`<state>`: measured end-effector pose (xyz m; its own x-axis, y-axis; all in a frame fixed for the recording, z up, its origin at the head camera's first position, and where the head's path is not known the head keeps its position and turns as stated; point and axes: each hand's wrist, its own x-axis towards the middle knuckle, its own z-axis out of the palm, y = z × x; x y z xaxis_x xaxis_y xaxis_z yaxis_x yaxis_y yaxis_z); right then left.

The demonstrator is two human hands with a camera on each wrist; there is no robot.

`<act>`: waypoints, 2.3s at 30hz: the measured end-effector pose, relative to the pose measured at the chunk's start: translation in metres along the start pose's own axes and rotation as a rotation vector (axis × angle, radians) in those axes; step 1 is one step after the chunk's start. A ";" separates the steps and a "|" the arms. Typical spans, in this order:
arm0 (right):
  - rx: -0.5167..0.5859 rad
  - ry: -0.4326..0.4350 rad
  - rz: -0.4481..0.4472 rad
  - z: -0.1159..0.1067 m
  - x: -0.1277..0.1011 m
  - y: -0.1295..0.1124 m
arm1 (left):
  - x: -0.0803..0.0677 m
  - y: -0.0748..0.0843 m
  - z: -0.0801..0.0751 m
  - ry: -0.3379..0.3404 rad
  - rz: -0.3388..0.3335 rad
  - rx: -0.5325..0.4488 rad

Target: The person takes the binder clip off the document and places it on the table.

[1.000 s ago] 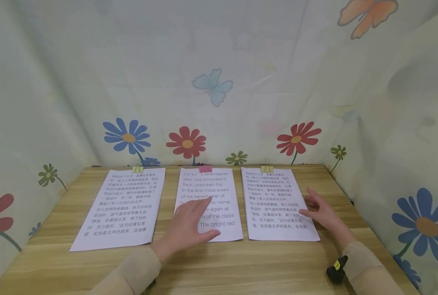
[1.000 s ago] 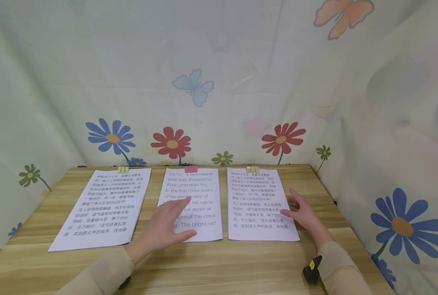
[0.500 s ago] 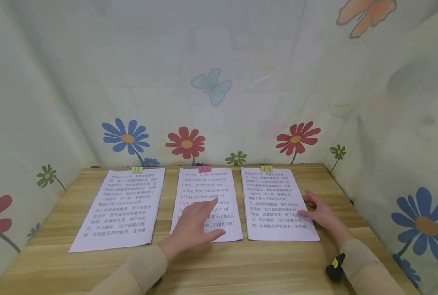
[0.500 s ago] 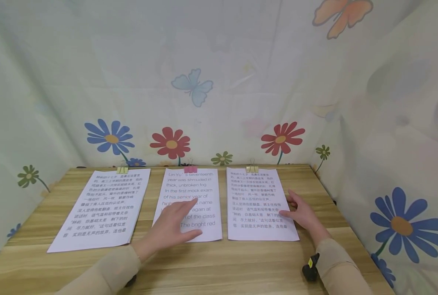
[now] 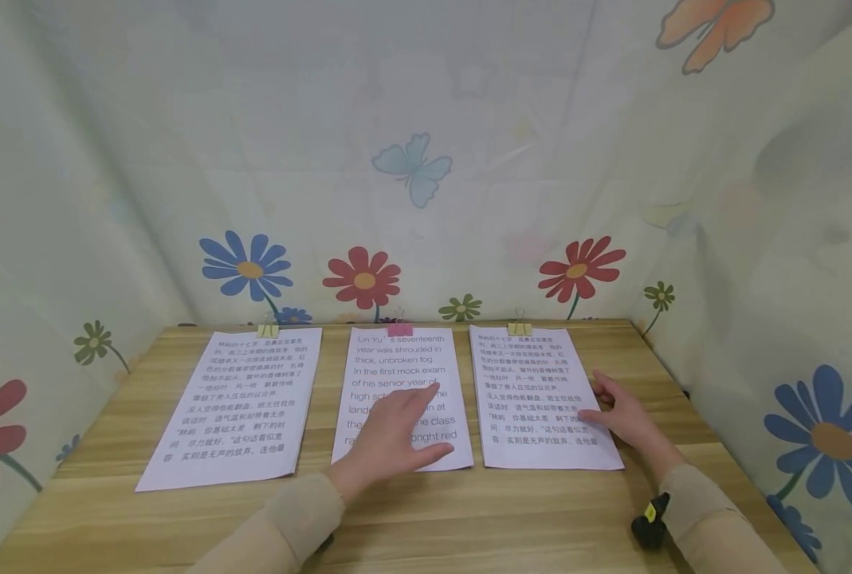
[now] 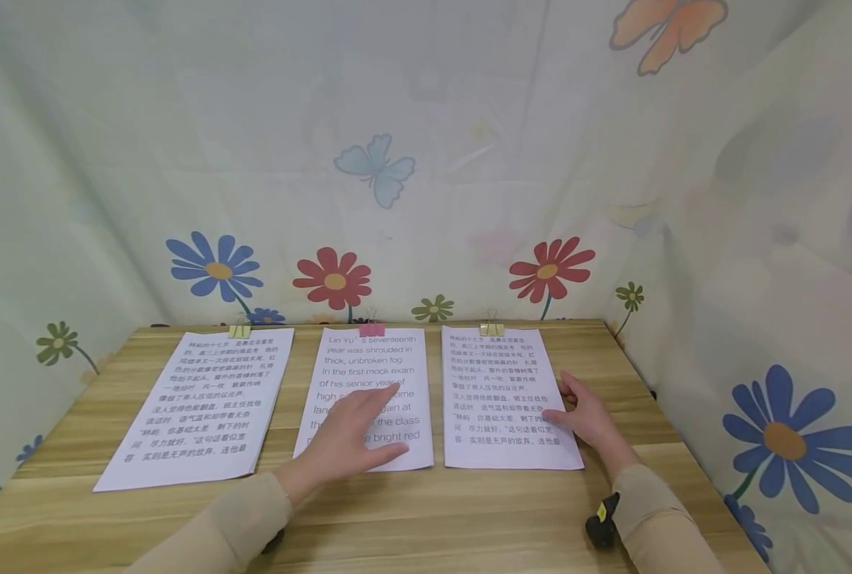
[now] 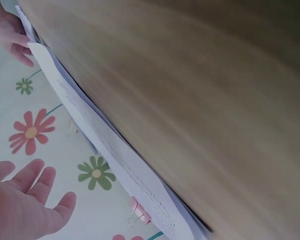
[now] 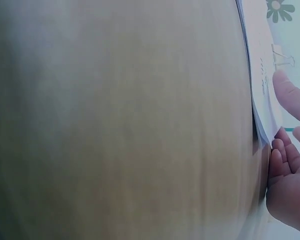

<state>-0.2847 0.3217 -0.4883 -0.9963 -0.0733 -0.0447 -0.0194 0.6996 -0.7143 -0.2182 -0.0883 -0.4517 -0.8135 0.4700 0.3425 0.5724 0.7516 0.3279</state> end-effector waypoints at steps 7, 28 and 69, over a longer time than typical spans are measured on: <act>-0.028 0.014 -0.002 0.003 0.001 0.001 | 0.006 0.004 0.002 -0.016 -0.002 -0.008; -0.120 0.042 0.017 0.007 0.004 -0.001 | 0.020 0.011 0.009 -0.028 0.005 -0.018; -0.055 0.136 0.165 0.004 0.005 -0.009 | 0.059 0.034 0.023 -0.005 -0.079 -0.129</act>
<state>-0.2886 0.3117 -0.4848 -0.9884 0.1392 -0.0601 0.1436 0.7325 -0.6654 -0.2497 -0.0243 -0.4404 -0.8570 0.4140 0.3070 0.5145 0.7210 0.4641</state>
